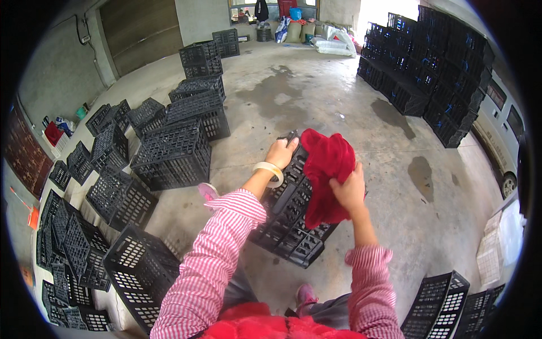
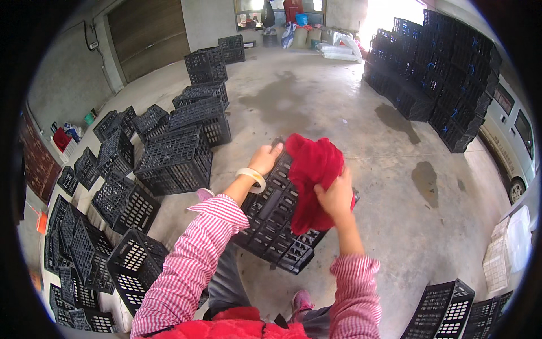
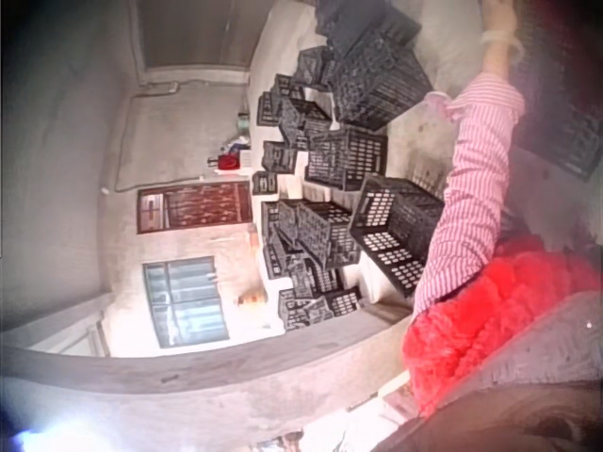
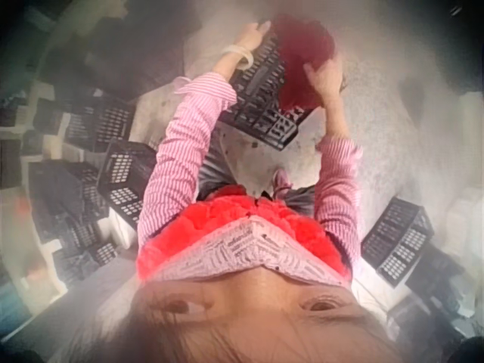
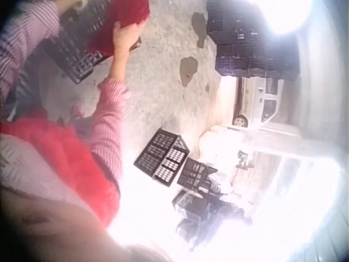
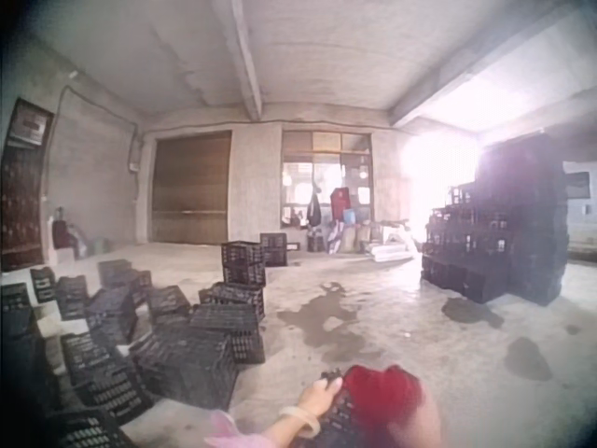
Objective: The person wipes the interior and exterior surfaces of black plastic crates using a red cloth. They handle each crate one at a time, turning it over to clean all sides, then place it aside. The process is repeated for several crates in a warehouse-like area.
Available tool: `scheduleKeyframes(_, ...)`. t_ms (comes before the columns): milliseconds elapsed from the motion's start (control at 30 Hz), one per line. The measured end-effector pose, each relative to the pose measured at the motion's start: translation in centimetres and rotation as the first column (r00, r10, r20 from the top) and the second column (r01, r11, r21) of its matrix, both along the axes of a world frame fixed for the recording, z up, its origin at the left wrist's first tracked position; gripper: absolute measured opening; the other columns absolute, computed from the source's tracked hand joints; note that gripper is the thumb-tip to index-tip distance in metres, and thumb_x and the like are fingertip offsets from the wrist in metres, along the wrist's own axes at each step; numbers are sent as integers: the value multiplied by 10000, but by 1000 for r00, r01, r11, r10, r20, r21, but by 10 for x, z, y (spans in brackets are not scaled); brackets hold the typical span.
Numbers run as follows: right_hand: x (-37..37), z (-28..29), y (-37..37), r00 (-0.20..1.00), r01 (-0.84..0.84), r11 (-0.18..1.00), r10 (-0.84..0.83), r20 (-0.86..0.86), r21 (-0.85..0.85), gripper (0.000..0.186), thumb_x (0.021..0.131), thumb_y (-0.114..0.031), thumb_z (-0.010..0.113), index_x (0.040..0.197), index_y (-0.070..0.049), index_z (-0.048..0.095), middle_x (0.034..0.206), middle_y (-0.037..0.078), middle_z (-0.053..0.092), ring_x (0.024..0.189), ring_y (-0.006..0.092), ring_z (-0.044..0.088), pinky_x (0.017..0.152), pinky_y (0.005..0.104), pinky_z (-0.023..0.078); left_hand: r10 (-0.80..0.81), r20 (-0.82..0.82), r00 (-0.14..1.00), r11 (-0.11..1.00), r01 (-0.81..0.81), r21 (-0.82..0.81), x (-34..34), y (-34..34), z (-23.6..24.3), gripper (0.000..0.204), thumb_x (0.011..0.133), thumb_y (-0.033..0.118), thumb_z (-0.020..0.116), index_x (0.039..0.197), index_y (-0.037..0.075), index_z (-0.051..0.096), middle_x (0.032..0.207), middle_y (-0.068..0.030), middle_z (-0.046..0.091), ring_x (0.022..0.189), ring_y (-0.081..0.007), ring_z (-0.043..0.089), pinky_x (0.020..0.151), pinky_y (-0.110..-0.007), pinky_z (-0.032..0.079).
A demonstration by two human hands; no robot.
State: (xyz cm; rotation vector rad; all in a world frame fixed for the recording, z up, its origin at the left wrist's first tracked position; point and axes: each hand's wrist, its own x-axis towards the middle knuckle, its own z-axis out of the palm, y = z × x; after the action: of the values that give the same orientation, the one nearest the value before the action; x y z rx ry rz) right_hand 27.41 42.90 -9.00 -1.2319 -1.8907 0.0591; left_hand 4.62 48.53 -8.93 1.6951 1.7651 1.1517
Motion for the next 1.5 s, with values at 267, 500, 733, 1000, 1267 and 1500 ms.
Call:
scheduleKeyframes(267, -23, -80, -167, 897, -76, 701, 359, 259, -709, 613, 617, -346, 711, 1157, -94, 566, 1147, 237, 497, 1020, 388, 538, 842, 454, 478, -109, 28, 994, 992, 110, -61, -26, 12, 2, 508, 885, 465, 517, 810, -29, 611, 726, -104, 614, 714, -161, 563, 694, -335, 445)
scheduleKeyframes(500, 56, -15, -135, 739, -553, 670, 121, -663, -495, 490, 643, -41, 671, 1116, 9, 554, 1051, 82, 634, 973, 164, 568, 893, 314, 439, -75, -89, 993, 957, 97, 273, -18, -22, 7, 470, 817, 371, 643, 622, 11, 412, 543, -130, 383, 526, -215, 338, 513, -356, 341)
scheduleKeyframes(733, 64, 73, -77, 660, -548, 792, 209, -721, -271, 423, 739, 55, 578, 1158, 44, 524, 1047, 73, 629, 951, 158, 582, 859, 298, 456, -230, -90, 969, 950, 244, 194, -13, -29, 10, 427, 866, 273, 609, 633, 20, 355, 574, -13, 276, 573, -102, 261, 498, -287, 273)
scheduleKeyframes(1000, -27, 42, 4, 895, -445, 868, 436, -92, -219, 547, 717, -134, 652, 1216, -6, 467, 1212, 171, 517, 1131, 297, 458, 991, 365, 349, -316, -245, 917, 846, 389, 364, -3, -14, 11, 365, 800, 219, 575, 1113, 33, 558, 1075, -218, 593, 1006, -361, 571, 848, -394, 448)
scheduleKeyframes(1267, 35, -31, -108, 795, -596, 660, 406, -451, -457, 701, 669, -113, 673, 1307, -32, 391, 1338, 180, 418, 1232, 311, 404, 1034, 364, 321, -315, -5, 949, 948, 315, 47, -18, -3, 23, 239, 861, 258, 611, 768, 39, 602, 592, 33, 503, 531, -54, 453, 504, -243, 394)
scheduleKeyframes(1500, 65, -30, -112, 528, -793, 324, -58, -847, -517, 550, 741, 10, 628, 1261, -8, 452, 1157, 72, 574, 1087, 191, 525, 947, 334, 407, -418, -111, 902, 884, 432, 181, -5, 0, 18, 239, 819, 242, 648, 814, 6, 610, 771, -74, 563, 732, -178, 543, 698, -308, 451)
